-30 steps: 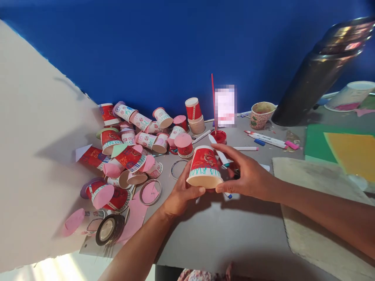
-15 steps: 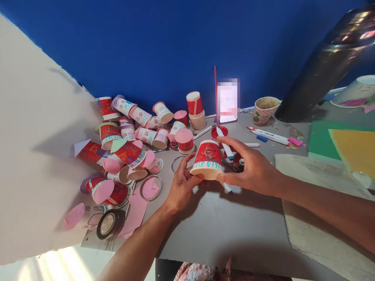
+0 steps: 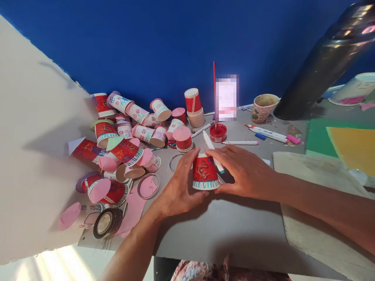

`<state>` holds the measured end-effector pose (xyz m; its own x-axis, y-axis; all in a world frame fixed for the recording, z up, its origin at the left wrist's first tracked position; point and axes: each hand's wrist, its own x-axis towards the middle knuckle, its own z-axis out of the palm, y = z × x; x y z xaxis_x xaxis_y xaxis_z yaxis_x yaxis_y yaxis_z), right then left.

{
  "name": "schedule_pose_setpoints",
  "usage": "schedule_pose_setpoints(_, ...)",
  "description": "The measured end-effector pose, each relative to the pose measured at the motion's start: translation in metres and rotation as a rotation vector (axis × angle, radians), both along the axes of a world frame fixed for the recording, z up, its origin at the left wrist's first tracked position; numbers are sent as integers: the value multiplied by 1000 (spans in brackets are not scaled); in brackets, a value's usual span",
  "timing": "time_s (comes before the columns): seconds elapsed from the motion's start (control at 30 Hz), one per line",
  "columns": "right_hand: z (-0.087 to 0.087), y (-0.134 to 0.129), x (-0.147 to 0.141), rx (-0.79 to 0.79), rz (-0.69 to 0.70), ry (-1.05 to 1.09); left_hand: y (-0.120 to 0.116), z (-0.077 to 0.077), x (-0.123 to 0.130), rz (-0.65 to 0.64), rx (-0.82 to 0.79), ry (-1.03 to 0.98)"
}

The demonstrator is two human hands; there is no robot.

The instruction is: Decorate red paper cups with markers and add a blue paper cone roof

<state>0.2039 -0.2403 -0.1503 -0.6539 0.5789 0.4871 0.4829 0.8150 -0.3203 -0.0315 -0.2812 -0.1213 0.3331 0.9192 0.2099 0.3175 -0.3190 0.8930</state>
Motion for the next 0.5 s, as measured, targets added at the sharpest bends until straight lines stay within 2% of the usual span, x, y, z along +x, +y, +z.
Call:
schedule_pose_setpoints(0.13,4,1,2,-112,31,105,3,-4,-8,-29,40,34)
schedule_pose_setpoints(0.27,13,-1,4,-98,5,408,7,-7,-19,-68,63,54)
schedule_pose_setpoints(0.4,23,-3,8,-63,-28,665,13,-8,-26,-69,86,-34)
schedule_pose_setpoints(0.5,28,-5,12,-167,-36,811,17,-8,-28,-47,62,-92)
